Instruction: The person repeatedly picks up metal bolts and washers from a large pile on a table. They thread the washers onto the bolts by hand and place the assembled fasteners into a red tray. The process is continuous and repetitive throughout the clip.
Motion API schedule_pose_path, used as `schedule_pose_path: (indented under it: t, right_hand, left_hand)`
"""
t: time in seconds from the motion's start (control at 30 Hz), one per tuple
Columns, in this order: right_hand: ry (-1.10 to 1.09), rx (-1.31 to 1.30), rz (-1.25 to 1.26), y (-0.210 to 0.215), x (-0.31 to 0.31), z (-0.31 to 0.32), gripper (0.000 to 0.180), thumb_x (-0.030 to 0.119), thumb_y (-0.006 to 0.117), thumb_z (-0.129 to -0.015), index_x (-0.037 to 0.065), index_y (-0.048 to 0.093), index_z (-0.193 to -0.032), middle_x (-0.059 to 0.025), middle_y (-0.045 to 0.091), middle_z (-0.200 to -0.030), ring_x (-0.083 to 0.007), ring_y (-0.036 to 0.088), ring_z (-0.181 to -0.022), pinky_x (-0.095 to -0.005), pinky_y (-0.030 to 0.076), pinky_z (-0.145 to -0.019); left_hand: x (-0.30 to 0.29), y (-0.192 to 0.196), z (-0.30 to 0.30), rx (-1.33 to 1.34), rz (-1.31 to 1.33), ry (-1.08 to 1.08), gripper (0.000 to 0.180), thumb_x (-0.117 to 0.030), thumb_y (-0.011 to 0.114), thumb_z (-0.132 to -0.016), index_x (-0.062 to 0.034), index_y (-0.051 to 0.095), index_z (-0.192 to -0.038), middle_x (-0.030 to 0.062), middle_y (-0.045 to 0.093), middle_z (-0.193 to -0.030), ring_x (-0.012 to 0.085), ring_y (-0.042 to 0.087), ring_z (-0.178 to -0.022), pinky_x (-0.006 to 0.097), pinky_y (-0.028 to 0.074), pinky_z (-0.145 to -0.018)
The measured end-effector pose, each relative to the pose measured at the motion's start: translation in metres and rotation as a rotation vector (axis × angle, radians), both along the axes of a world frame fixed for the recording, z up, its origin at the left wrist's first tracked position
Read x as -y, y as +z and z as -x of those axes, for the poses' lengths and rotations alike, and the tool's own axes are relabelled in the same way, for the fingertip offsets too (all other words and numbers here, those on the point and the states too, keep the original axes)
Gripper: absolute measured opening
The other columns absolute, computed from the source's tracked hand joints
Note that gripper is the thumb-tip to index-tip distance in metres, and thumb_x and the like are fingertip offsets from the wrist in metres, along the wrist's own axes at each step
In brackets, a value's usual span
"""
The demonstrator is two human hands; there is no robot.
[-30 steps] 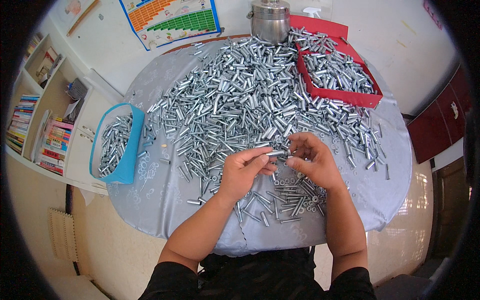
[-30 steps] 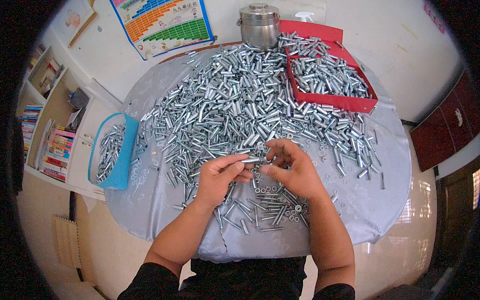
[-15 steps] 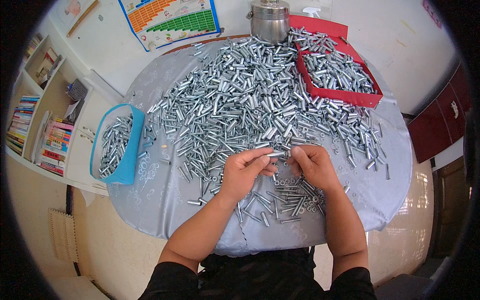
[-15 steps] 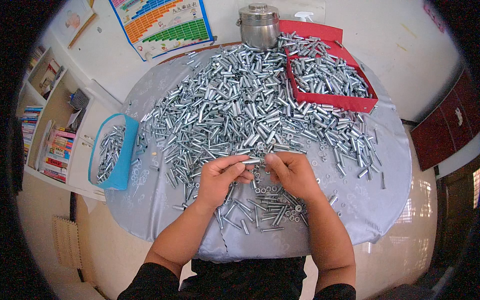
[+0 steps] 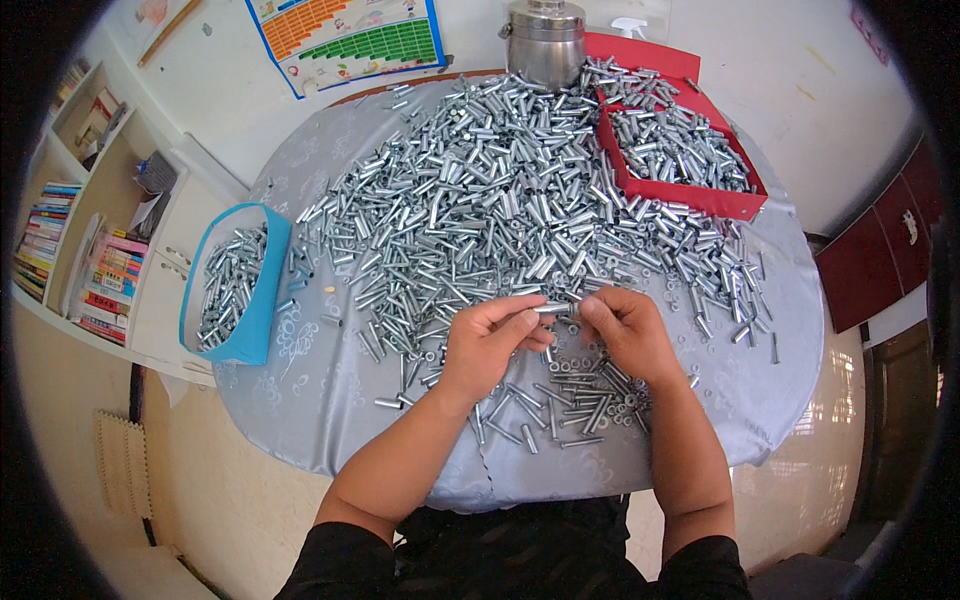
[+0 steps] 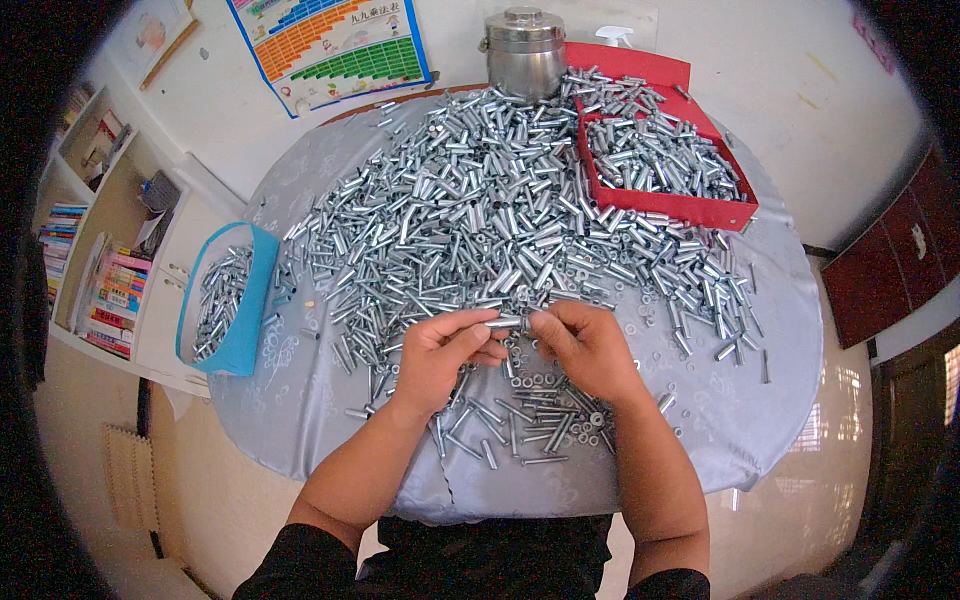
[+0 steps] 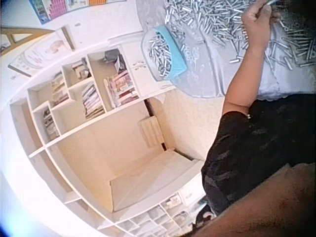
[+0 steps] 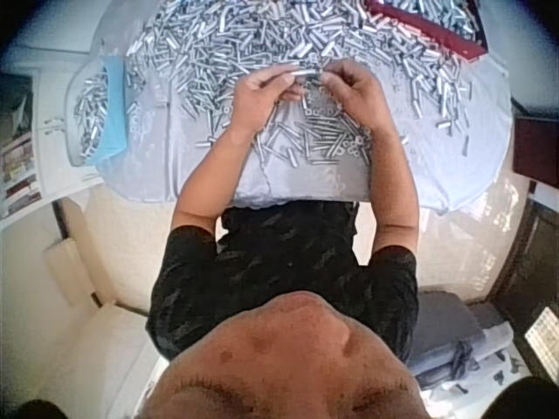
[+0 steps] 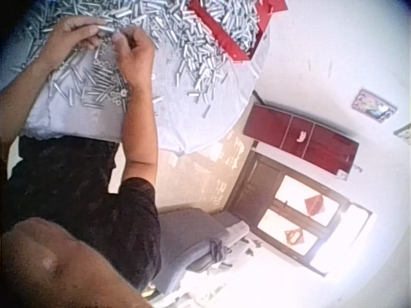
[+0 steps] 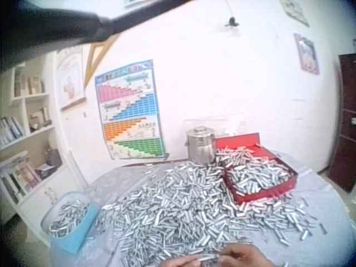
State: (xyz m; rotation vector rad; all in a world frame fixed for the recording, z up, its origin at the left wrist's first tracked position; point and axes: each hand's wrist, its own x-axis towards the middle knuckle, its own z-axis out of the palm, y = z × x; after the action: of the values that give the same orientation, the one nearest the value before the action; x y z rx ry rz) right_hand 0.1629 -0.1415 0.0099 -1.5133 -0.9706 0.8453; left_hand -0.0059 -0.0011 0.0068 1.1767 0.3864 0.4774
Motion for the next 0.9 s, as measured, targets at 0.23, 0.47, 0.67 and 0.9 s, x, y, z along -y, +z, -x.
schedule_pose_path:
  t: [0.23, 0.47, 0.67, 0.9]
  right_hand:
    - [0.006, 0.120, 0.031, -0.002, 0.000, -0.001, 0.025, 0.008, 0.070, -0.085, 0.002, 0.061, -0.107, -0.0017, 0.063, -0.083, -0.0083, 0.056, -0.071, -0.0249, 0.047, -0.065]
    - [-0.050, -0.073, -0.045, 0.004, -0.003, 0.008, 0.016, 0.009, 0.070, -0.087, -0.001, 0.062, -0.097, -0.0009, 0.063, -0.081, -0.0077, 0.057, -0.070, -0.0245, 0.047, -0.063]
    - [-0.118, -0.127, -0.178, 0.004, -0.007, 0.014, 0.014, 0.010, 0.068, -0.089, -0.001, 0.062, -0.096, -0.0028, 0.064, -0.081, -0.0089, 0.059, -0.071, -0.0244, 0.049, -0.064]
    - [-0.008, -0.135, -0.086, 0.006, -0.005, 0.009, 0.012, 0.011, 0.063, -0.093, -0.001, 0.060, -0.093, -0.0031, 0.062, -0.076, -0.0100, 0.059, -0.067, -0.0246, 0.049, -0.062]
  left_hand:
    - [0.002, 0.001, 0.000, -0.011, -0.003, 0.000, 0.026, -0.004, 0.056, -0.094, 0.0067, 0.061, -0.117, 0.0172, 0.069, -0.101, 0.0212, 0.070, -0.082, 0.030, 0.059, -0.072]
    - [0.001, -0.002, 0.000, 0.012, -0.001, -0.001, 0.025, -0.005, 0.056, -0.095, 0.0063, 0.062, -0.116, 0.0165, 0.069, -0.100, 0.0207, 0.070, -0.082, 0.030, 0.059, -0.072]
    - [0.001, -0.001, 0.000, 0.019, 0.011, -0.009, 0.025, -0.005, 0.056, -0.094, 0.0061, 0.062, -0.116, 0.0167, 0.069, -0.100, 0.0206, 0.070, -0.082, 0.030, 0.059, -0.072]
    - [0.002, -0.001, 0.000, -0.016, -0.061, 0.001, 0.026, -0.005, 0.056, -0.095, 0.0057, 0.062, -0.117, 0.0162, 0.069, -0.100, 0.0201, 0.070, -0.082, 0.029, 0.059, -0.072]
